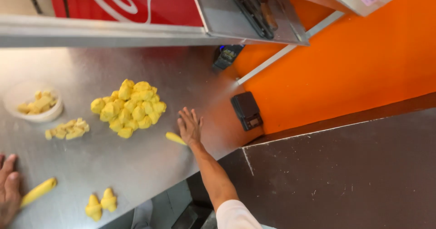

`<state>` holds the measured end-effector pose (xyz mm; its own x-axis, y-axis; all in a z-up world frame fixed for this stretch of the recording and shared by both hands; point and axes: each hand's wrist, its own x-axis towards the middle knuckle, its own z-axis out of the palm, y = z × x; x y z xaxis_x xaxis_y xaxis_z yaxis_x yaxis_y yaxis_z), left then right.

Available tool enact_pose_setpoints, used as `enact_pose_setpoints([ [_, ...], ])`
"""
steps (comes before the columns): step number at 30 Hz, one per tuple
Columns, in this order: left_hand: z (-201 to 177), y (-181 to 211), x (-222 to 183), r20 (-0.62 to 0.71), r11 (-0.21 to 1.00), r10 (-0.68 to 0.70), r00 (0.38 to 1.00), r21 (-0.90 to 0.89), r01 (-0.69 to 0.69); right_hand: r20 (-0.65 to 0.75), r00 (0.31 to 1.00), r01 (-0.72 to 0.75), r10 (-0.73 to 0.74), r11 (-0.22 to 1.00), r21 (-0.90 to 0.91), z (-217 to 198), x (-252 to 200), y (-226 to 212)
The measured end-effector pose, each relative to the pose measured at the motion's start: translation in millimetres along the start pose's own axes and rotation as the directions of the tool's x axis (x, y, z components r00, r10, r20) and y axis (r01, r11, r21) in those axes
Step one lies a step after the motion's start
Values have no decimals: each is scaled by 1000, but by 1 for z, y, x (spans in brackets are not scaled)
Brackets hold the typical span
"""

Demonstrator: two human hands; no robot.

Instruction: Shaping small pieces of yellow dough into crescent shapes on a stainless steel table

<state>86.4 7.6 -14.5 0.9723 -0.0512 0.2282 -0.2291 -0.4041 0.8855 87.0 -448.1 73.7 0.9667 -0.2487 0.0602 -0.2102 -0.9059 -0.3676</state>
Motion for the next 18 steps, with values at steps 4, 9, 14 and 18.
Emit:
enact_pose_setpoints([
  [4,-11,40,-44,0,880,225,974,429,-203,-220,974,-34,52,996,85,8,-38,-2],
  [9,-25,82,-65,97,683,-126,987,730,15,15,970,-228,244,880,417,-6,-55,-7],
  [14,-2,90,-49,312,859,-236,920,509,47,333,943,-209,0,778,593,-41,-47,-15],
  [18,13,76,-54,450,731,-141,882,648,-214,235,828,478,-508,861,177,-18,-82,-34],
])
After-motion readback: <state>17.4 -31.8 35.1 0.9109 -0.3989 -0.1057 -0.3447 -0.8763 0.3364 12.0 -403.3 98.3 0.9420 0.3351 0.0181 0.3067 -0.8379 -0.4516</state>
